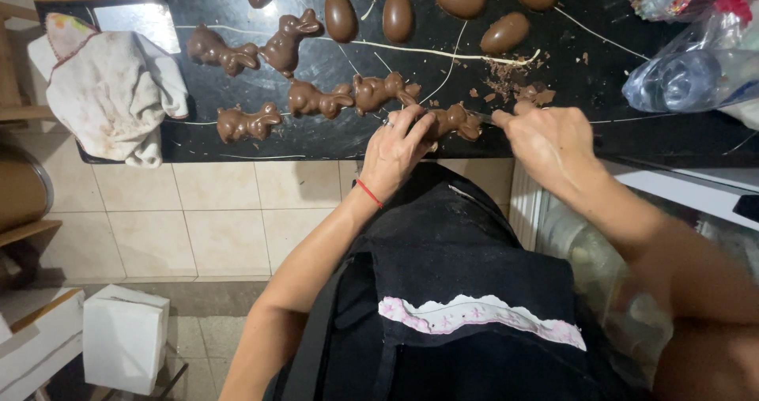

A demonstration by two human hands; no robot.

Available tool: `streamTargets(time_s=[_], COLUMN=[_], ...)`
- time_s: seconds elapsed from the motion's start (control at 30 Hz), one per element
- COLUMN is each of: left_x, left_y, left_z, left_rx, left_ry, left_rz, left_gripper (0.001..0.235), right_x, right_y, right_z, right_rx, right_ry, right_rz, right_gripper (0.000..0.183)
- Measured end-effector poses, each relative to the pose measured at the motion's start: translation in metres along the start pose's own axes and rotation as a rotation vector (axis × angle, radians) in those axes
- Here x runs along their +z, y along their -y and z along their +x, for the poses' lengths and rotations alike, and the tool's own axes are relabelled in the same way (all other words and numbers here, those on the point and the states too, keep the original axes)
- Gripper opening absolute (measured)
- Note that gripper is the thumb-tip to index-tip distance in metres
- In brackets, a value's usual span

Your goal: The person uses a small knife to trim excess chocolate from the base of chocolate bunnies arranged on a black countertop. They pick up each bunny, scrape the bottom to remove imperfections, and place it back down, repeating the process for multiple items.

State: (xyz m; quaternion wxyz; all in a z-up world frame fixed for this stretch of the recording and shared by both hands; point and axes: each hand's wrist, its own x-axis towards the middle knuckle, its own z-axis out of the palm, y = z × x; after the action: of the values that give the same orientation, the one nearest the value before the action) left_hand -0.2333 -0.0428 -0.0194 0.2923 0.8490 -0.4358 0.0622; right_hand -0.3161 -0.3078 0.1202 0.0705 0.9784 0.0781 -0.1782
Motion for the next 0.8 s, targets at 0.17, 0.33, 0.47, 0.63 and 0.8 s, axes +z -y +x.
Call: streamTargets(time_s=[0.17, 0.33, 0.47, 0.63, 0.8], left_x=[-0.003, 0.000, 0.004, 0.002, 0.002], left_y=[-0.001, -0.001, 0.002, 0.002, 0.006], left_z=[0.000, -0.001, -0.005, -0.006, -0.009], left_rx=[-0.011, -0.022, -0.040, -0.050, -0.052], left_ry=[0.018, 0.027, 0.043, 0.059, 0.035], left_rz=[-0.016, -0.010, -0.040, -0.045, -0.038], left_gripper=[0.059, 0.058, 0.059, 0.059, 0.056], right_x=[-0.031, -0.015, -0.009, 0.002, -0.019], right_y=[-0.006, -0.002, 0.003, 0.003, 0.012], right_z=[0.009, 0.015, 0.013, 0.017, 0.016], right_rx=[0.005, -0.003, 0.019, 0.014, 0.003], right_ry=[0.046, 0.032, 0.039, 0.051, 0.034], right_rz=[0.053, 0.048, 0.006, 0.020, 0.026], right_gripper=[0.036, 0.035, 0.035, 0.033, 0.031])
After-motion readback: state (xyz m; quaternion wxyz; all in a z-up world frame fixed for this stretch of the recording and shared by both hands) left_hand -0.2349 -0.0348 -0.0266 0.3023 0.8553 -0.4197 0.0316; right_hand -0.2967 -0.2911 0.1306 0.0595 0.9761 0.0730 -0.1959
